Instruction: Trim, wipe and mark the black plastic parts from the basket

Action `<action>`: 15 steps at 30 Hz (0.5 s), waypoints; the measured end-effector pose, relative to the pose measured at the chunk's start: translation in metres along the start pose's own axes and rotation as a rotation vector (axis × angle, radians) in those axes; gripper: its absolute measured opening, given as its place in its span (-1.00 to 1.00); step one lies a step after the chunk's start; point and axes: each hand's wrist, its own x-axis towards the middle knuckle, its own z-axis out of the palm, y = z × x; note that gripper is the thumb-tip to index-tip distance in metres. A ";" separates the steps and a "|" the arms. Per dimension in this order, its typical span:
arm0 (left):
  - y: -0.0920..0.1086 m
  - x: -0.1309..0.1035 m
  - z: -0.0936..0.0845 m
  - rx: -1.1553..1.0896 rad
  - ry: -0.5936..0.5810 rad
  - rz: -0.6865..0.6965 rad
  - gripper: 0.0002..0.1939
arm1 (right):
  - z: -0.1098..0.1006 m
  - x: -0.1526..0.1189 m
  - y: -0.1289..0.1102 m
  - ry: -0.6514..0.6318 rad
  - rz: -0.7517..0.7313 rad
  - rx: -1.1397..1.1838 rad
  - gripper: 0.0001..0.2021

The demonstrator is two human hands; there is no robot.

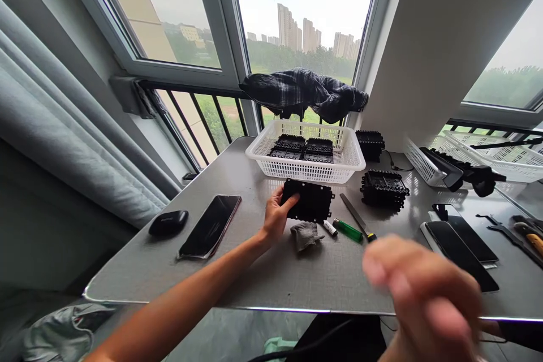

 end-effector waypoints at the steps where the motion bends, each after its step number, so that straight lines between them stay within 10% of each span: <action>1: 0.002 -0.001 0.000 0.004 -0.023 -0.031 -0.66 | 0.006 0.008 0.013 0.022 0.092 -0.084 -0.67; 6: 0.007 -0.004 0.001 0.044 -0.070 -0.066 -0.70 | 0.032 0.031 0.074 -0.062 0.360 -0.456 -0.62; 11: 0.011 -0.002 0.000 -0.005 -0.059 -0.143 -0.60 | 0.045 0.029 0.107 -0.247 0.520 -0.411 -0.73; 15: 0.016 0.002 0.000 -0.166 -0.071 -0.187 -0.55 | 0.051 0.028 0.120 -0.114 0.620 -0.236 -0.75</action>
